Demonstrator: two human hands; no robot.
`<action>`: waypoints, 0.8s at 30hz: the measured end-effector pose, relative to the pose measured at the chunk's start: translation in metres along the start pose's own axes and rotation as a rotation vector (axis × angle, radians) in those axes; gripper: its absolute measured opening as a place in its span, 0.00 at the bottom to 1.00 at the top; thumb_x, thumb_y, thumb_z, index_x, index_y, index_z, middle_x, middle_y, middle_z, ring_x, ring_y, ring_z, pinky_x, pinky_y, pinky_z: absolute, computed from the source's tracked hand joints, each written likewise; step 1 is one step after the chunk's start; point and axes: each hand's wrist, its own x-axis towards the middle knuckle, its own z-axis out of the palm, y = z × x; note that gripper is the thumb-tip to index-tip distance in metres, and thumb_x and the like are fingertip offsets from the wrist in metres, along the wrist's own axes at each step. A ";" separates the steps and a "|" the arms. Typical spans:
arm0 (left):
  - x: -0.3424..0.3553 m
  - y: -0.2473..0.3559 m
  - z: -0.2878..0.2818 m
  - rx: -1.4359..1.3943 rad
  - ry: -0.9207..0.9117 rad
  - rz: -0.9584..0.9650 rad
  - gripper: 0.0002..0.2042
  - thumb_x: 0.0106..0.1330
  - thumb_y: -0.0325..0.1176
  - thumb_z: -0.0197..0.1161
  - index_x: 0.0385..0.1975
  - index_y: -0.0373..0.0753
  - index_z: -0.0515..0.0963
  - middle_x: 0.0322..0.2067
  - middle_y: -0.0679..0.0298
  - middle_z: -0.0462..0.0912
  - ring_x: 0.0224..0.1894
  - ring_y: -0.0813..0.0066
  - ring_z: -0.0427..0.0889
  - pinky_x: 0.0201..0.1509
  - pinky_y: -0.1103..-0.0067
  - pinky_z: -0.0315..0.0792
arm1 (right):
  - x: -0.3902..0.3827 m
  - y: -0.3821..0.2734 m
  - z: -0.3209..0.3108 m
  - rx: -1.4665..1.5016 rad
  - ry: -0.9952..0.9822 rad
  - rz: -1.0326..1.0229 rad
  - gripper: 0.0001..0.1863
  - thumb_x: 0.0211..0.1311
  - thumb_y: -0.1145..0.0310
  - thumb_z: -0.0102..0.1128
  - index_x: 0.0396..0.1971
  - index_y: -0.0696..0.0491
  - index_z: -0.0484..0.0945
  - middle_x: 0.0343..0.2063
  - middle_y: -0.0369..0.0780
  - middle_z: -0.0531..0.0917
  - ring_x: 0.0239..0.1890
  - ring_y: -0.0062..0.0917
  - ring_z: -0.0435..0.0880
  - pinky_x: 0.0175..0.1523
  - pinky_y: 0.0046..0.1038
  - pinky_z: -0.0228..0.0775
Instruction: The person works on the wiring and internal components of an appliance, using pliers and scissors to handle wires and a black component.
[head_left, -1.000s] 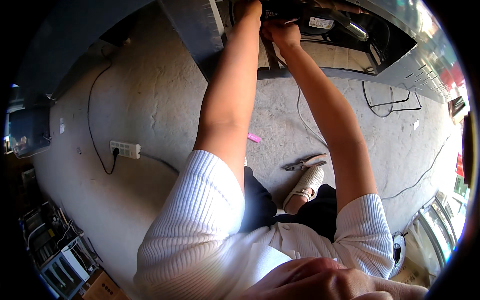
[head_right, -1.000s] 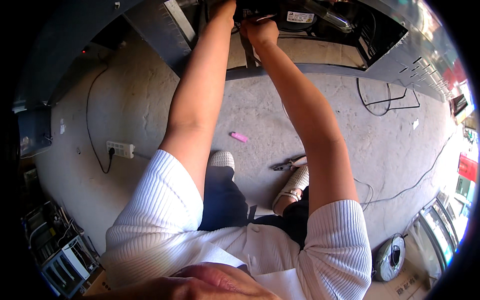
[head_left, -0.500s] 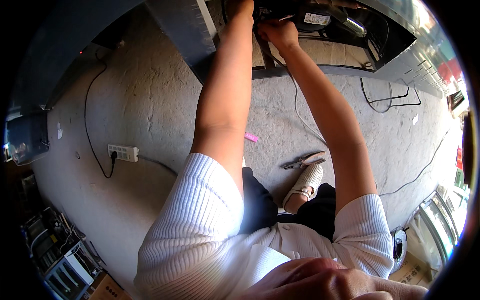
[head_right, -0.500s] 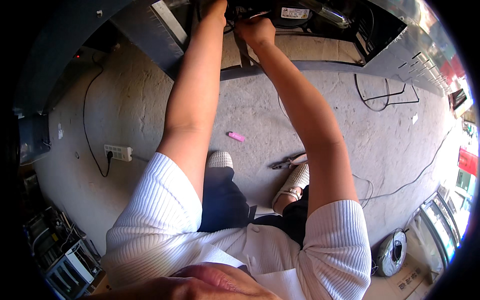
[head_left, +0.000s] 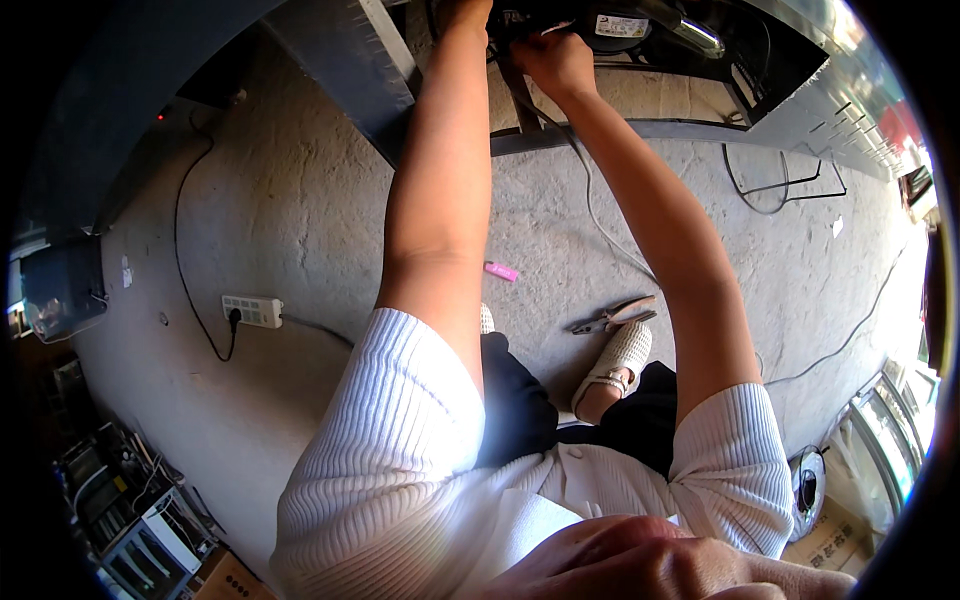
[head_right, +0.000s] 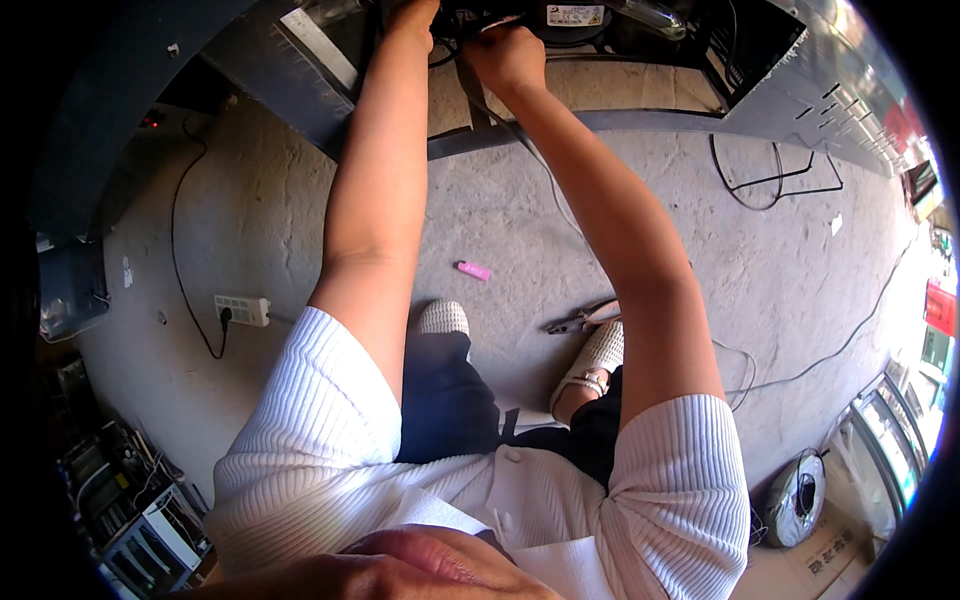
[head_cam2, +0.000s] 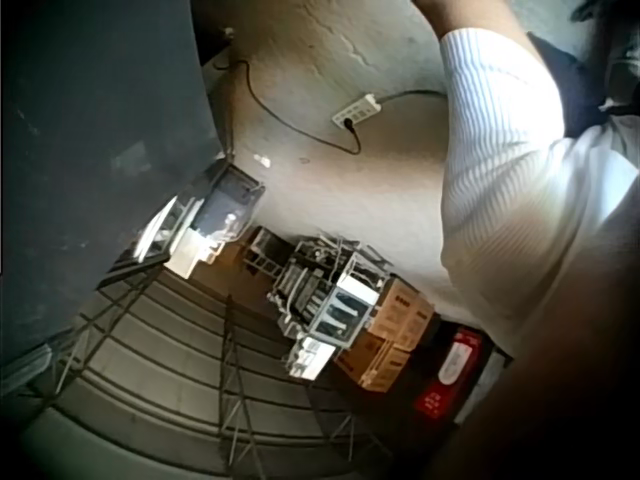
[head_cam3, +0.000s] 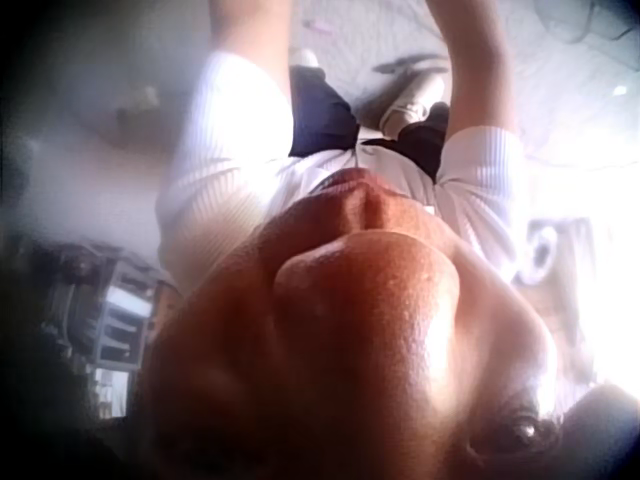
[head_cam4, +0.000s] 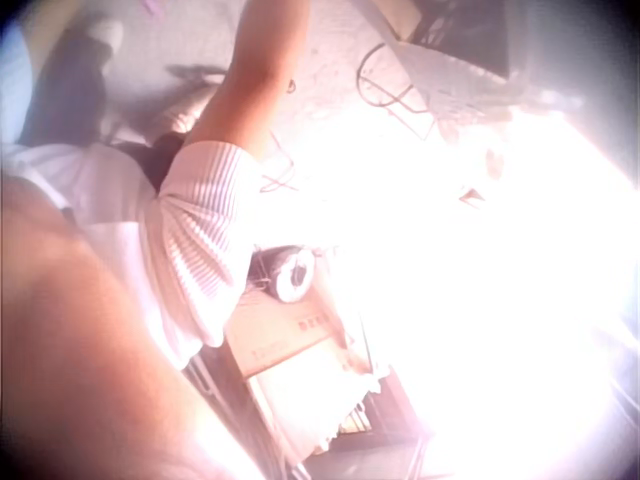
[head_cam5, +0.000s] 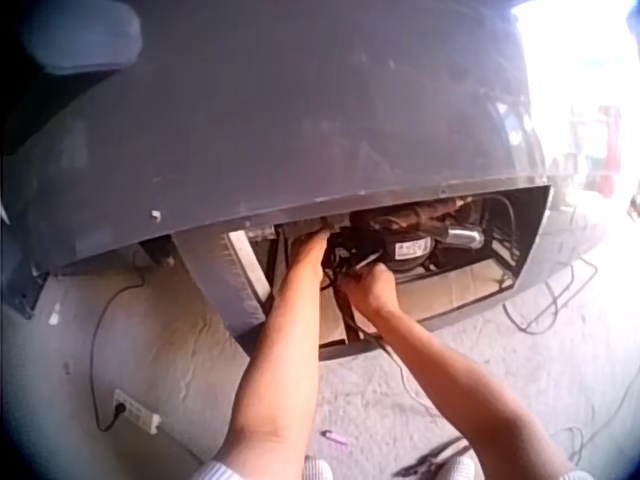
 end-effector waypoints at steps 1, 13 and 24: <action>0.001 0.000 0.000 -0.005 0.003 -0.011 0.26 0.69 0.49 0.54 0.57 0.32 0.74 0.52 0.53 0.81 0.52 0.62 0.79 0.54 0.68 0.74 | 0.001 0.000 0.001 0.006 0.022 0.004 0.17 0.47 0.51 0.64 0.29 0.48 0.88 0.26 0.44 0.87 0.35 0.38 0.87 0.46 0.33 0.78; 0.021 -0.004 -0.003 -0.088 -0.004 -0.164 0.28 0.71 0.51 0.51 0.58 0.32 0.74 0.52 0.53 0.81 0.51 0.63 0.80 0.53 0.68 0.75 | -0.010 0.000 0.003 -0.005 -0.094 0.000 0.23 0.53 0.46 0.60 0.41 0.47 0.86 0.38 0.49 0.86 0.45 0.43 0.85 0.53 0.37 0.76; 0.023 -0.007 -0.005 -0.240 -0.011 -0.315 0.29 0.73 0.54 0.48 0.59 0.32 0.73 0.52 0.54 0.81 0.50 0.64 0.81 0.51 0.68 0.77 | -0.001 0.013 0.014 0.213 0.006 -0.043 0.18 0.60 0.50 0.60 0.35 0.48 0.88 0.29 0.43 0.87 0.36 0.37 0.87 0.44 0.34 0.77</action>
